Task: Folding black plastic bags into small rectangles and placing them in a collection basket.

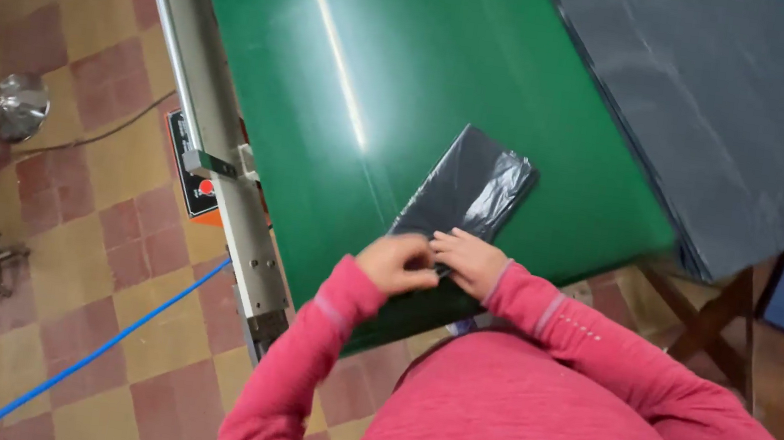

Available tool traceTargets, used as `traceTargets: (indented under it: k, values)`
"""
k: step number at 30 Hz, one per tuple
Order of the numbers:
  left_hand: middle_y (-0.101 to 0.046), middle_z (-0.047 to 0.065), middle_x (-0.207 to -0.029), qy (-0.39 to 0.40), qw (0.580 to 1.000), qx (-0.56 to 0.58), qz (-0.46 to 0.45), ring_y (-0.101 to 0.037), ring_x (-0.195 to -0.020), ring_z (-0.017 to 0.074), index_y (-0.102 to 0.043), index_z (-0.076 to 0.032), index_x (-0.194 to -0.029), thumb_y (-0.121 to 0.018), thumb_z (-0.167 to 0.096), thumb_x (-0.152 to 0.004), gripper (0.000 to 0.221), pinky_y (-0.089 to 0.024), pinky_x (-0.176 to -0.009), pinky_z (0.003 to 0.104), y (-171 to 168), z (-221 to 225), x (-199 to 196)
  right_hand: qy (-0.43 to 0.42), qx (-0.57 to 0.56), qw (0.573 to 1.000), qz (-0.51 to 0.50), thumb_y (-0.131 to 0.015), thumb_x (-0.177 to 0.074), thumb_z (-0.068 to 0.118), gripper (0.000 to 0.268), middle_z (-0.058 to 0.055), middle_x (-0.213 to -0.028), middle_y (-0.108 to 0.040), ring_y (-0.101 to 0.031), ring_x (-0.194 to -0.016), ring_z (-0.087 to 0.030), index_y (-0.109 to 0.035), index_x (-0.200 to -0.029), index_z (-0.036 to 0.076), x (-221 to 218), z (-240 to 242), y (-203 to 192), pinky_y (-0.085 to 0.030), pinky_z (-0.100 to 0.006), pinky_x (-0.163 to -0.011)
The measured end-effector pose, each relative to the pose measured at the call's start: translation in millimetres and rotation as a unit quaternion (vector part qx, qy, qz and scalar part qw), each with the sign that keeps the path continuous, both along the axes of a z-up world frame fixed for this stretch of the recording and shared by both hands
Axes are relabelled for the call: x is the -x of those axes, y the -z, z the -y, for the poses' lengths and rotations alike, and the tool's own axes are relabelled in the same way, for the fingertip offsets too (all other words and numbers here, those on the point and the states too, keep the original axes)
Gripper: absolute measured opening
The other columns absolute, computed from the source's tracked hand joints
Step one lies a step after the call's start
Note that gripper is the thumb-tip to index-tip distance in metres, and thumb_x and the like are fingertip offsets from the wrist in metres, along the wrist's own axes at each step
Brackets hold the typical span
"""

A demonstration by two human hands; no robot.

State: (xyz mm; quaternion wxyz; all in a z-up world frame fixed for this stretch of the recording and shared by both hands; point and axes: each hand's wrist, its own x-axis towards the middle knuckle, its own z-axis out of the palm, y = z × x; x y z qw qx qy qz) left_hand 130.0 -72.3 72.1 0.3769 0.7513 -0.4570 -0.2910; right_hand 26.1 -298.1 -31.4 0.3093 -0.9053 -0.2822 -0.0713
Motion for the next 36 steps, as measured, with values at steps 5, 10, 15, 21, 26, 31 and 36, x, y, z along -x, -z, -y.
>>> traceTargets:
  k: [5, 10, 15, 21, 26, 31, 36]
  values:
    - [-0.076, 0.006, -0.1, -0.157, 0.924, -0.047, -0.345, -0.073, -0.092, 0.0184, -0.073, -0.012, -0.105, -0.054, -0.038, -0.094, 0.034, -0.055, -0.08, 0.033, 118, 39, -85, 0.217, -0.287, 0.906, -0.222, -0.06, -0.098, 0.008, 0.039, -0.016, -0.133, -0.068, -0.064, -0.125, -0.027, -0.061, -0.136, 0.004, 37, 27, 73, -0.049, -0.048, -0.112]
    - [-0.076, 0.01, -0.1, -0.261, 0.932, -0.129, -0.218, -0.072, -0.091, 0.0278, -0.073, -0.01, -0.106, -0.058, -0.05, -0.095, 0.044, -0.055, -0.083, 0.039, 78, 73, -75, 0.276, -0.676, 0.618, -0.292, -0.052, -0.102, 0.009, 0.042, -0.014, -0.137, -0.064, -0.063, -0.123, -0.027, -0.052, -0.143, 0.004, 16, 51, 55, -0.048, -0.048, -0.107]
    - [-0.07, 0.014, -0.112, -0.3, 0.919, -0.192, 0.17, -0.064, -0.109, 0.0361, -0.067, -0.007, -0.112, -0.074, -0.049, -0.091, 0.047, -0.053, -0.083, 0.047, 26, 104, -32, 0.211, -0.717, 0.485, -0.455, -0.06, -0.097, 0.009, 0.037, -0.02, -0.125, -0.068, -0.067, -0.113, -0.035, -0.056, -0.134, 0.002, 81, 93, 10, -0.056, -0.048, -0.093]
    - [-0.057, 0.011, -0.138, -0.023, 0.931, 0.004, 0.363, -0.047, -0.136, 0.0352, -0.062, -0.01, -0.118, -0.08, -0.03, -0.063, 0.062, -0.042, -0.103, 0.058, -59, 235, 54, 0.405, -0.702, 0.425, -0.403, -0.055, -0.082, 0.0, 0.044, -0.016, -0.124, -0.07, -0.069, -0.113, -0.036, -0.059, -0.125, 0.002, 222, 218, 117, -0.058, -0.05, -0.09]
    - [-0.051, 0.007, -0.153, 0.088, 0.875, 0.16, 0.448, -0.038, -0.15, 0.0283, -0.06, -0.013, -0.132, -0.069, -0.028, -0.084, 0.051, -0.037, -0.114, 0.063, 31, 356, 107, 0.466, -0.705, 0.501, -0.187, -0.061, -0.088, 0.009, 0.052, -0.016, -0.133, -0.064, -0.063, -0.117, -0.035, -0.054, -0.138, 0.003, 212, 284, 89, -0.054, -0.047, -0.091]
    - [-0.064, 0.001, -0.132, 0.166, 0.908, 0.149, 0.354, -0.056, -0.138, 0.0257, -0.062, -0.016, -0.116, -0.067, -0.02, -0.093, 0.024, -0.047, -0.112, 0.054, 33, 406, 99, 0.511, -0.438, 0.716, -0.186, -0.058, -0.077, -0.005, 0.07, -0.015, -0.132, -0.059, -0.06, -0.115, -0.036, -0.045, -0.144, 0.01, 236, 348, 63, -0.049, -0.049, -0.095]
    - [-0.065, 0.025, -0.099, -0.034, 0.982, 0.171, -0.069, -0.064, -0.095, 0.0474, -0.058, 0.0, -0.111, -0.068, -0.012, -0.094, 0.023, -0.054, -0.075, 0.044, -78, 387, 68, 0.328, -0.768, 0.549, -0.033, -0.054, -0.109, 0.009, 0.036, -0.017, -0.135, -0.058, -0.058, -0.127, -0.029, -0.045, -0.143, 0.004, 214, 490, 35, -0.048, -0.041, -0.115]
